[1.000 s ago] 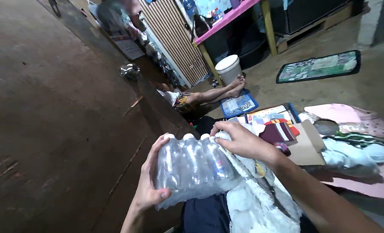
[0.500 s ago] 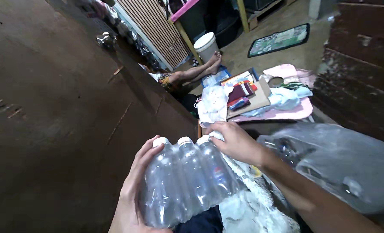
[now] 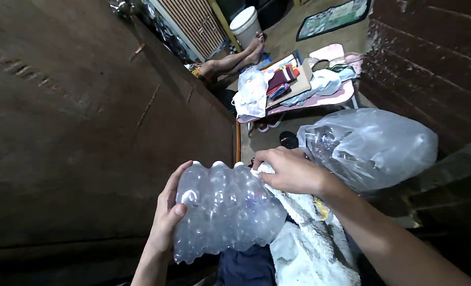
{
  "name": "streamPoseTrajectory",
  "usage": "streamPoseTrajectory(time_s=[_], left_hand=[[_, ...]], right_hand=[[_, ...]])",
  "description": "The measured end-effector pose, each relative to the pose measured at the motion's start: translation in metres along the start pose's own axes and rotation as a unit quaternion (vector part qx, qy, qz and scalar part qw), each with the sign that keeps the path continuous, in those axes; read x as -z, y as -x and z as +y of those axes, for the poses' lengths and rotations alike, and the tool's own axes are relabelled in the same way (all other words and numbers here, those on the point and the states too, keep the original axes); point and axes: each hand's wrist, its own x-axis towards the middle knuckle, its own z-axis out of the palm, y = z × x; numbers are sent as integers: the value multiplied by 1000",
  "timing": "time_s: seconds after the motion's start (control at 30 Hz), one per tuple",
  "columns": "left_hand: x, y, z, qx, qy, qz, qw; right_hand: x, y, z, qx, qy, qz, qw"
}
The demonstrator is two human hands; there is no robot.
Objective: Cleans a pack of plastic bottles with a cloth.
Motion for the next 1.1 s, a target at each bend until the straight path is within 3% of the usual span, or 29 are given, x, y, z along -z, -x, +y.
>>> streamPoseTrajectory(time_s=[0.27, 0.5, 0.63, 0.87, 1.03, 1.1], left_hand=[[27, -64, -16, 13, 62, 37, 997], [52, -162, -50, -65, 92, 32, 993], [61, -226, -62, -109, 72, 27, 991], [74, -310, -96, -148, 67, 61, 985], [75, -343, -93, -195, 27, 68, 978], [77, -350, -88, -209, 99, 43, 972]], right_hand=[[35, -59, 35, 164, -182, 30, 969], [73, -155, 61, 118, -238, 138, 954], [92, -226, 87, 89, -313, 204, 923], [92, -333, 122, -58, -395, 167, 901], [127, -356, 116, -28, -412, 165, 896], [140, -357, 114, 29, -434, 187, 881]])
